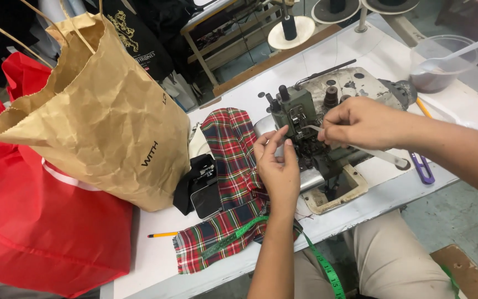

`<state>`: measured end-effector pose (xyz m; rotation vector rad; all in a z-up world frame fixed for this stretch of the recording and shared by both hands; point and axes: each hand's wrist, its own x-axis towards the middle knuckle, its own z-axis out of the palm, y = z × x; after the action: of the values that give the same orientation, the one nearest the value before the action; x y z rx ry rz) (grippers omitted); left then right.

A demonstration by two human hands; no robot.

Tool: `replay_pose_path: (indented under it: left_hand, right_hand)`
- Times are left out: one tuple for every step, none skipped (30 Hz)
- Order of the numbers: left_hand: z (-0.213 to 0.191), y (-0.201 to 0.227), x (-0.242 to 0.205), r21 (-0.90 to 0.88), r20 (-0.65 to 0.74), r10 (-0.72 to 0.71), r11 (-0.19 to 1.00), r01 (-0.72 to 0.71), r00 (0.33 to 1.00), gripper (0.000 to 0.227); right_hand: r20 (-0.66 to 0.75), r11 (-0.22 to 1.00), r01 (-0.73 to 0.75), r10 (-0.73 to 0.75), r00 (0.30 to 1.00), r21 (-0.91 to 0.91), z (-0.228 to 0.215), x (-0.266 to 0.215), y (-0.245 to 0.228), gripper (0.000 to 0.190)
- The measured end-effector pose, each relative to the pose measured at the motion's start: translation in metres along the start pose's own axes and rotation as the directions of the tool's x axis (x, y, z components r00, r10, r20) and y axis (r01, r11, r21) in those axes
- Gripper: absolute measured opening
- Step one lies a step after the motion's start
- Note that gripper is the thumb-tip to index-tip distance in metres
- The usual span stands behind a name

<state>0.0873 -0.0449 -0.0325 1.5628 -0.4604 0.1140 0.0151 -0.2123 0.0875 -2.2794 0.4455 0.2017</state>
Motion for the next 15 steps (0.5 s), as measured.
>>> replay_pose_path:
  left_hand:
    - [0.001,0.002,0.001,-0.002,0.001,-0.001,1.0,0.001,1.0,0.028]
    - [0.002,0.004,0.002,0.022,0.011,0.005,1.0,-0.006,1.0,0.027]
    - [0.003,0.005,0.003,0.046,0.022,0.012,0.999,-0.013,1.0,0.026]
    - [0.005,0.002,0.003,0.044,0.022,0.011,0.999,-0.012,1.0,0.026]
    - [0.007,-0.001,0.003,0.065,0.019,0.035,0.997,-0.036,0.999,0.029]
    - [0.008,-0.004,0.003,0.085,0.018,0.058,0.995,-0.059,0.998,0.034]
    - [0.01,-0.005,0.004,0.083,0.017,0.056,0.995,-0.058,0.998,0.034]
    - [0.011,-0.007,0.004,0.074,0.018,0.057,0.996,-0.058,0.998,0.033]
    - [0.012,-0.009,0.004,0.064,0.019,0.057,0.996,-0.058,0.998,0.032]
    - [0.013,-0.01,0.005,0.063,0.019,0.055,0.996,-0.056,0.998,0.032]
    - [0.013,-0.012,0.006,0.049,0.026,0.048,0.998,-0.049,0.999,0.032]
    - [0.014,-0.013,0.007,0.036,0.032,0.044,0.998,-0.045,0.999,0.032]
    - [0.014,-0.012,0.007,0.035,0.032,0.044,0.998,-0.045,0.999,0.032]
    - [0.013,-0.011,0.007,0.023,0.04,0.018,1.0,-0.019,0.999,0.032]
    - [0.013,-0.009,0.007,0.011,0.048,-0.008,1.0,0.007,0.999,0.031]
  right_hand:
    - [-0.001,1.0,-0.002,0.002,1.0,-0.001,0.0,0.004,0.0,0.033]
    - [-0.006,1.0,-0.002,0.002,1.0,-0.007,0.0,0.007,0.0,0.031]
    - [-0.012,1.0,-0.001,0.001,1.0,-0.013,-0.001,0.011,0.001,0.029]
    - [-0.012,1.0,-0.002,0.002,1.0,-0.015,0.0,0.011,0.001,0.029]
    - [-0.066,0.998,0.056,-0.054,0.996,0.032,0.002,0.011,0.002,0.031]
    - [-0.12,0.99,0.117,-0.107,0.987,0.075,0.003,0.01,0.003,0.033]
    - [-0.119,0.991,0.115,-0.106,0.987,0.073,0.002,0.01,0.001,0.033]
    - [-0.119,0.992,0.108,-0.1,0.988,0.064,0.002,0.009,-0.001,0.032]
    - [-0.119,0.993,0.1,-0.093,0.989,0.056,0.002,0.007,-0.004,0.032]
    - [-0.118,0.994,0.098,-0.091,0.989,0.055,0.003,0.009,-0.003,0.032]
    - [-0.119,0.994,0.091,-0.084,0.989,0.057,0.003,0.009,-0.002,0.031]
    - [-0.123,0.994,0.086,-0.078,0.989,0.06,0.004,0.011,-0.002,0.031]
    - [-0.123,0.995,0.085,-0.077,0.989,0.059,0.003,0.008,-0.006,0.031]
    - [-0.125,0.995,0.075,-0.066,0.99,0.071,0.002,0.006,-0.009,0.031]
    - [-0.126,0.994,0.065,-0.054,0.991,0.082,0.002,0.003,-0.013,0.031]
